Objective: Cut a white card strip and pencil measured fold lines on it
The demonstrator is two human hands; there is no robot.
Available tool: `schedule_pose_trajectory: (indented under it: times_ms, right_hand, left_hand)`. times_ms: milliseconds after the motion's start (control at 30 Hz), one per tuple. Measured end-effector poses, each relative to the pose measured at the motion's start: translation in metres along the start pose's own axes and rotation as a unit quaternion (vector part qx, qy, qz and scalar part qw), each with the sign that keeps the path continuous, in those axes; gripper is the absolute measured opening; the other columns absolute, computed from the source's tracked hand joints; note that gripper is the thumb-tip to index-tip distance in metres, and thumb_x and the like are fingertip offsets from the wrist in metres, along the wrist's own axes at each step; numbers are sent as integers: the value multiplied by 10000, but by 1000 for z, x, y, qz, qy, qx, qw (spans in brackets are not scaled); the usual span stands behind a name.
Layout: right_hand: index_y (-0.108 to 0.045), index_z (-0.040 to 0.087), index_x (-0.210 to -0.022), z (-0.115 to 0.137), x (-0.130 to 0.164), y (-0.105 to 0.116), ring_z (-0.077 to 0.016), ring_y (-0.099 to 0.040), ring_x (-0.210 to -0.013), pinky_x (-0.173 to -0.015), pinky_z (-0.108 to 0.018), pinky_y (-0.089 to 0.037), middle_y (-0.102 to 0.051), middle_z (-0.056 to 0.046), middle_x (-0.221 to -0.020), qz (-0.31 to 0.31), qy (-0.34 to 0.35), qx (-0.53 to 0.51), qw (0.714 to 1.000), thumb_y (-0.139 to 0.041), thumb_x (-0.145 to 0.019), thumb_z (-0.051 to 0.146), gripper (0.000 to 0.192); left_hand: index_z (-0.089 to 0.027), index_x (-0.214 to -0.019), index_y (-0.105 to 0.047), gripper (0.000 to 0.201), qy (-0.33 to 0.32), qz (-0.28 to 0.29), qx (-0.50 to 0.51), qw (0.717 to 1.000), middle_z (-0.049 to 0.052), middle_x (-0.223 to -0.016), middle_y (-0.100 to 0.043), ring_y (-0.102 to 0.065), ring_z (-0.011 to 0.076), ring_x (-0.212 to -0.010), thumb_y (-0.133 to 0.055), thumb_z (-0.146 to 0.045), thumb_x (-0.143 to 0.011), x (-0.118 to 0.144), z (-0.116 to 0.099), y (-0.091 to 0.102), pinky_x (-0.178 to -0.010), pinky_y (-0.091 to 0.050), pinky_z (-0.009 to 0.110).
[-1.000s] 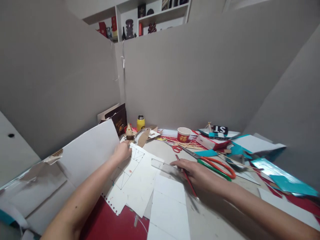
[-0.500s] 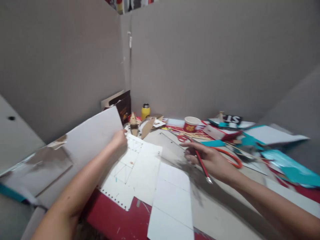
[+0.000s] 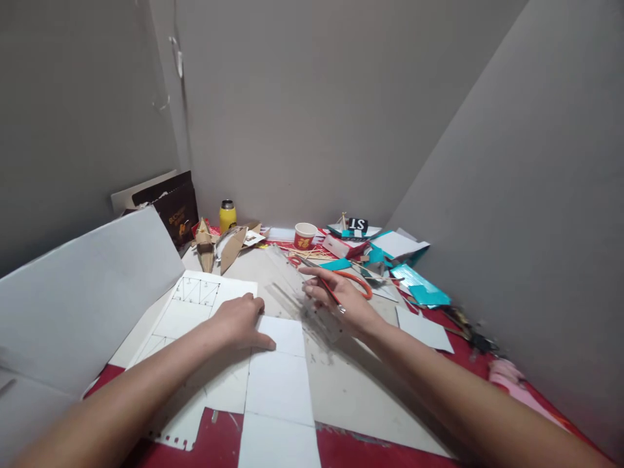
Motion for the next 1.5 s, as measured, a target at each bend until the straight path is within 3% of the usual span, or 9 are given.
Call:
schedule_pose_trajectory:
  times_ms: [167, 333, 500, 667, 833, 933, 1067, 1233, 1500]
  right_hand:
    - [-641, 206, -1121, -3, -2, 3, -158, -575, -715, -531, -234, -445, -590, -10, -809, -48, -6, -39, 998, -735, -669, 352, 483]
    - [-623, 173, -1092, -1, -9, -8, -101, -471, -538, -441, -210, -335, -612, 1, -737, -65, 10, -87, 994, -672, -698, 333, 428]
    - [-616, 170, -976, 27, -24, -20, -67, -348, -401, -378, -211, -231, -598, 24, -640, -68, 49, -105, 991, -622, -752, 439, 350]
    - [-631, 166, -981, 69, -33, -31, -49, -322, -345, -359, -219, -214, -621, 21, -621, -70, 127, -90, 985, -586, -827, 559, 424]
    - [-616, 181, -981, 63, -23, -56, -59, -335, -309, -306, -214, -209, -623, 20, -626, -30, 154, -52, 986, -581, -856, 567, 407]
    - [-614, 192, -880, 52, -15, -68, -85, -353, -306, -297, -216, -244, -490, 67, -485, 8, 155, -19, 988, -623, -841, 557, 367]
    - [-553, 195, -684, 51, -11, -69, -81, -389, -389, -344, -205, -288, -482, 48, -538, 21, 172, 18, 985, -663, -823, 518, 369]
    - [-563, 207, -717, 52, -17, -58, -91, -337, -362, -341, -221, -268, -411, 69, -481, 4, 192, 43, 980, -602, -860, 530, 355]
    - [-600, 189, -659, 61, -28, -35, -162, -542, -637, -628, -260, -433, -590, -11, -643, -50, 250, 124, 959, -529, -919, 492, 406]
  left_hand:
    - [-204, -906, -634, 546, -7, -5, 59, 998, 145, -994, -669, -638, 383, -907, -856, -451, -474, -8, 0, -13, -721, -450, 386]
    - [-241, -742, -556, 402, -1, -39, 214, 976, 32, -755, -652, -624, 282, -752, -851, -328, -483, -5, 6, -14, -610, -408, 310]
    - [-229, -794, -553, 257, -18, -87, 430, 899, -67, -523, -542, -526, 150, -480, -719, -373, -661, -7, 16, 13, -475, -370, 246]
    - [-188, -818, -618, 312, -24, -214, 563, 798, -4, -737, -671, -585, 124, -605, -725, -454, -694, 4, 42, 66, -529, -412, 214]
    - [-154, -815, -693, 359, -44, -258, 614, 745, 24, -713, -707, -602, 142, -593, -775, -477, -680, 23, 44, 86, -564, -459, 239]
    - [-161, -824, -716, 358, -58, -263, 625, 733, 16, -710, -716, -606, 139, -599, -776, -490, -698, 27, 38, 84, -566, -459, 225]
    - [-186, -936, -737, 368, -74, -230, 642, 727, 22, -759, -748, -652, 159, -652, -711, -515, -776, 23, 31, 76, -639, -497, 243]
    - [-167, -998, -739, 387, -80, -158, 654, 736, 70, -848, -770, -697, 209, -730, -745, -473, -761, 16, 24, 61, -695, -524, 285]
    - [-142, -973, -706, 416, -34, -135, 667, 732, 80, -792, -770, -683, 183, -615, -811, -426, -688, 9, 30, 48, -600, -523, 274]
Point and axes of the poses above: each hand's wrist, its own x-axis away from the middle knuckle, its own y-axis out of the back of the hand, z = x × y, the point moved 7 cm from there along -x, towards the middle knuckle
